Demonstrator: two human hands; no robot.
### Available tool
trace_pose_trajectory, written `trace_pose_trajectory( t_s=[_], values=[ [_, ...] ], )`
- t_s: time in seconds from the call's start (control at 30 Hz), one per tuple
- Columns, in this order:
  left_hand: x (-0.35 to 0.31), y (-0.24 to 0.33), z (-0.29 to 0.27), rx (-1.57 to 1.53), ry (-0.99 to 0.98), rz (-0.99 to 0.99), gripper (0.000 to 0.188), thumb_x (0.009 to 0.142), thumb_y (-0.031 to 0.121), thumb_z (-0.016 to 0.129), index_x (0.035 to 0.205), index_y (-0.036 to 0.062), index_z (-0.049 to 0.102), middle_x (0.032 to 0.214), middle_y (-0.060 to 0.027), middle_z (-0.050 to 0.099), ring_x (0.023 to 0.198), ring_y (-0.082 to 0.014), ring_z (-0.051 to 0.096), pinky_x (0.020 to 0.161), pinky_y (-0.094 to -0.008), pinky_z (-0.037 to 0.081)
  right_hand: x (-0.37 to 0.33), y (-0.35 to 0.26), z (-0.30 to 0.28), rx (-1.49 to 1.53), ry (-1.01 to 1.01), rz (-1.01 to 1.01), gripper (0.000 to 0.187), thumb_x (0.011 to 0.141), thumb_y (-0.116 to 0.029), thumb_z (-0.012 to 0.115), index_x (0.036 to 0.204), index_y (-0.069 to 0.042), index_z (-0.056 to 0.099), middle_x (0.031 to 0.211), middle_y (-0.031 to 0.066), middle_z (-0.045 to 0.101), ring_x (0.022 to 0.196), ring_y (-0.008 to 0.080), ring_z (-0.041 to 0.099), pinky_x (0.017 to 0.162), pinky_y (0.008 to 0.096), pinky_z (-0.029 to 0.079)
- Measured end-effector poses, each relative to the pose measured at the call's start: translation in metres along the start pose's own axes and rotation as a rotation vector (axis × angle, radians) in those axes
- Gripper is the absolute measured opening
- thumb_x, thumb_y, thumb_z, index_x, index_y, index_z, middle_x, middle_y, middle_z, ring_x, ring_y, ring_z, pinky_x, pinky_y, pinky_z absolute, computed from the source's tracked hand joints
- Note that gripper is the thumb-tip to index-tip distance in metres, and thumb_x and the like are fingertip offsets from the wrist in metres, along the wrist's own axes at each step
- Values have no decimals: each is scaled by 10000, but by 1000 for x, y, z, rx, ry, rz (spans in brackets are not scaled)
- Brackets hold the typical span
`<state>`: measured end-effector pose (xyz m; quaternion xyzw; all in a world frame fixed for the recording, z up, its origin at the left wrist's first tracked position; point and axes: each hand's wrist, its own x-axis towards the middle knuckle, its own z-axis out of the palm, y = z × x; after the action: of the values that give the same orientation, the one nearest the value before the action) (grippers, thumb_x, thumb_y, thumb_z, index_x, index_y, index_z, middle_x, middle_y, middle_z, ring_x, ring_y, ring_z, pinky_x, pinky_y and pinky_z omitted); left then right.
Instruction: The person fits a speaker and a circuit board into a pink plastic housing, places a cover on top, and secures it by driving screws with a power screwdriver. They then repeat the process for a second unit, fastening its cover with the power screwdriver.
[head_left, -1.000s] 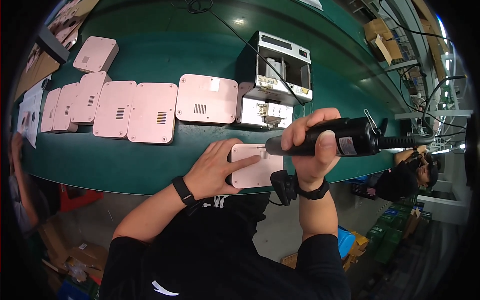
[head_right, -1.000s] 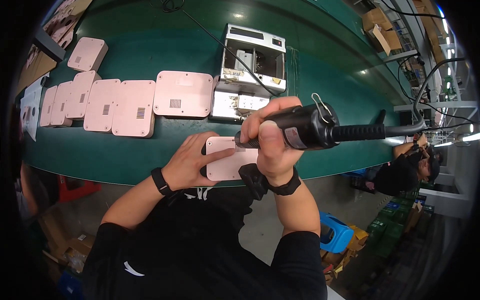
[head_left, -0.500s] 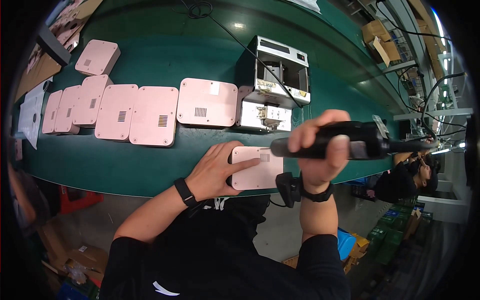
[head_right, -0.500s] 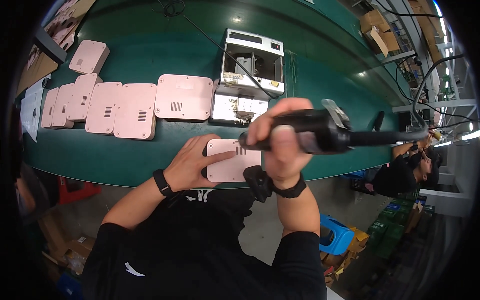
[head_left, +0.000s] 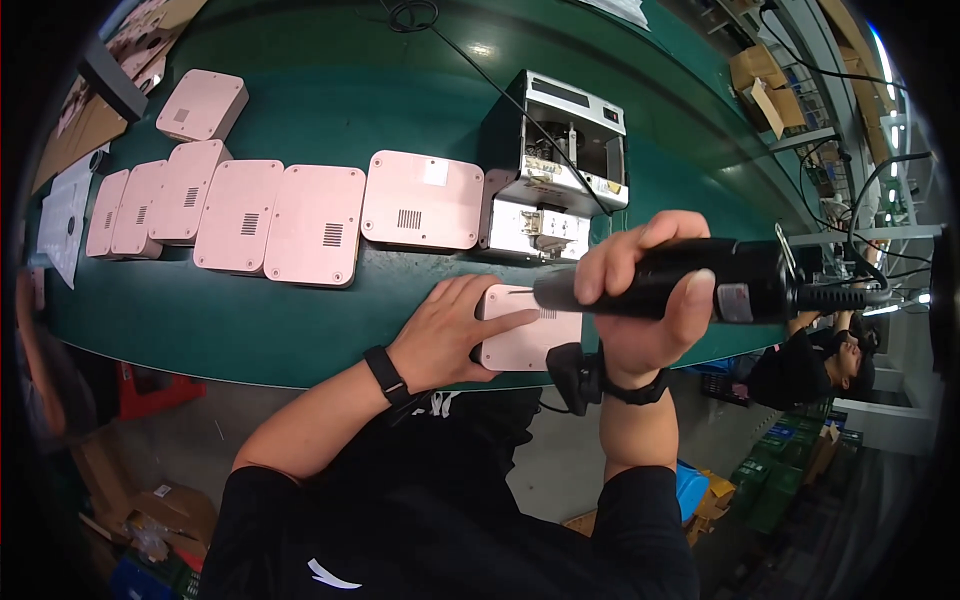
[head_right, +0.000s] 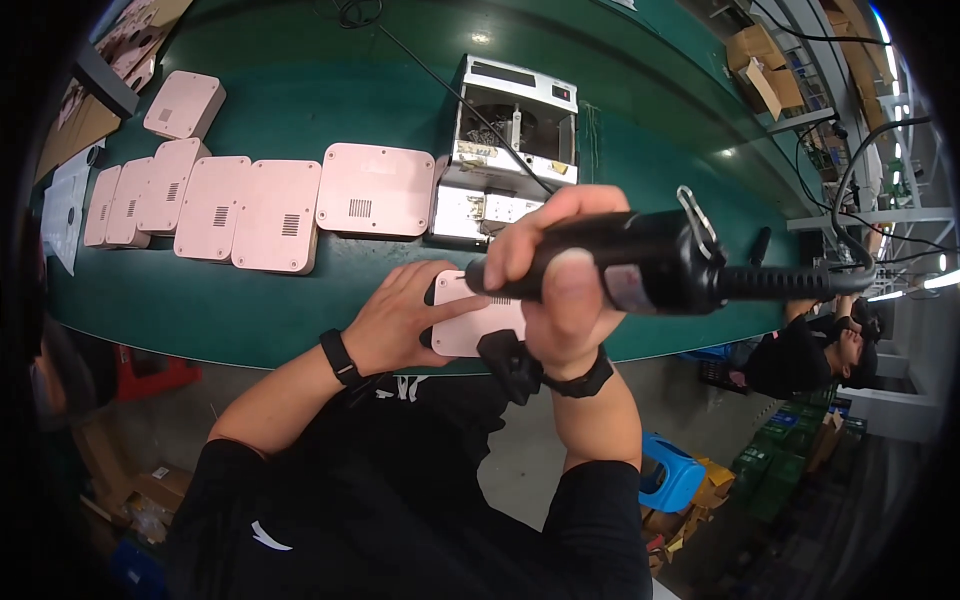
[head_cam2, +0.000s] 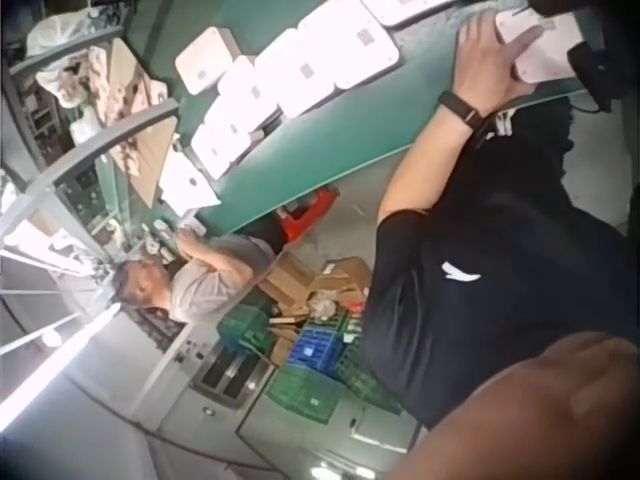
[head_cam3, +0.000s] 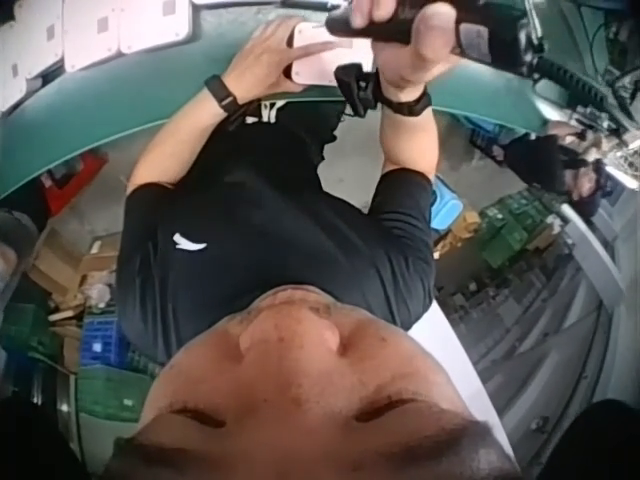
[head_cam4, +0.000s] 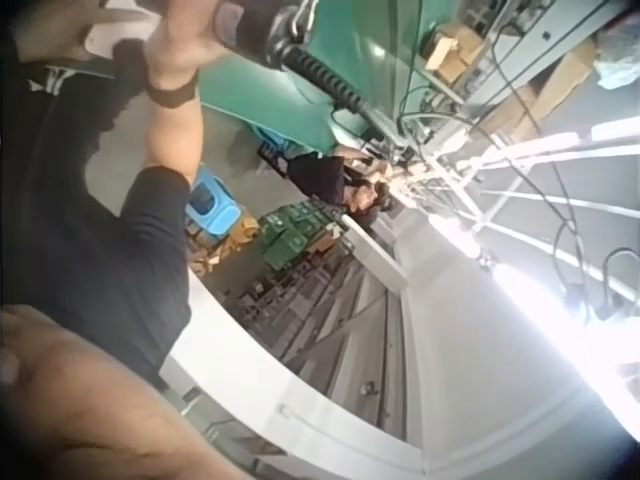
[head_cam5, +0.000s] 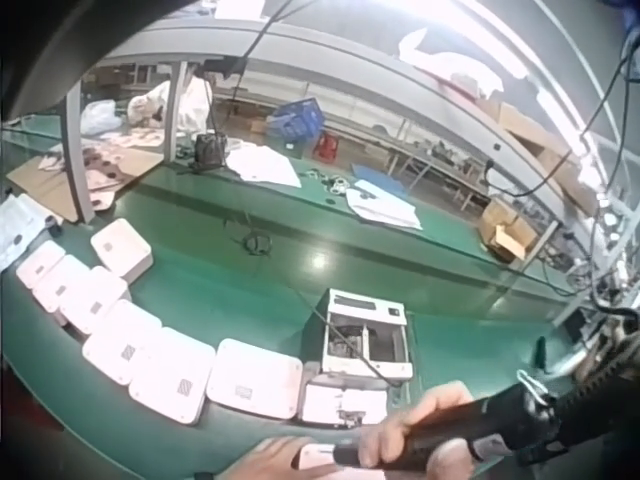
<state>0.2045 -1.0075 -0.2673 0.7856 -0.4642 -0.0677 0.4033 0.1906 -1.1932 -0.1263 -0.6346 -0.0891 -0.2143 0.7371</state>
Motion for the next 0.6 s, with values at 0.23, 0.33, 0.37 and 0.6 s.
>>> trace_pose_trajectory(
  t_s=[0.23, 0.33, 0.37, 0.6],
  values=[
    [-2, -3, 1, -9, 45, 38, 845, 668, 334, 937, 1456, 331, 630, 1440, -146, 508, 1354, -356, 500, 1134, -487, 403, -11, 13, 23, -35, -25, 139, 559, 937, -509, 750, 1116, -44, 495, 729, 102, 571, 593, 213, 568, 575, 353, 512],
    [-1, -4, 4, -13, 64, 45, 841, 665, 332, 938, 1449, 337, 633, 1439, -144, 507, 1357, -354, 498, 1132, -490, 404, -10, 18, 24, -44, -36, 129, 556, 925, -490, 770, 1104, -45, 489, 727, 102, 570, 598, 208, 567, 576, 349, 512],
    [-1, -5, 4, -11, 73, 49, 839, 664, 331, 938, 1446, 341, 635, 1439, -143, 507, 1358, -353, 498, 1131, -491, 404, -10, 20, 24, -46, -41, 121, 555, 919, -481, 780, 1098, -45, 486, 726, 102, 570, 600, 205, 567, 577, 347, 511],
    [-2, -5, 6, -24, 43, 30, 845, 661, 324, 939, 1448, 350, 633, 1434, -140, 503, 1359, -358, 493, 1126, -492, 407, -15, 23, 24, -20, -50, 134, 560, 914, -481, 784, 1094, -44, 482, 728, 99, 570, 599, 199, 563, 580, 346, 515]
  ],
)
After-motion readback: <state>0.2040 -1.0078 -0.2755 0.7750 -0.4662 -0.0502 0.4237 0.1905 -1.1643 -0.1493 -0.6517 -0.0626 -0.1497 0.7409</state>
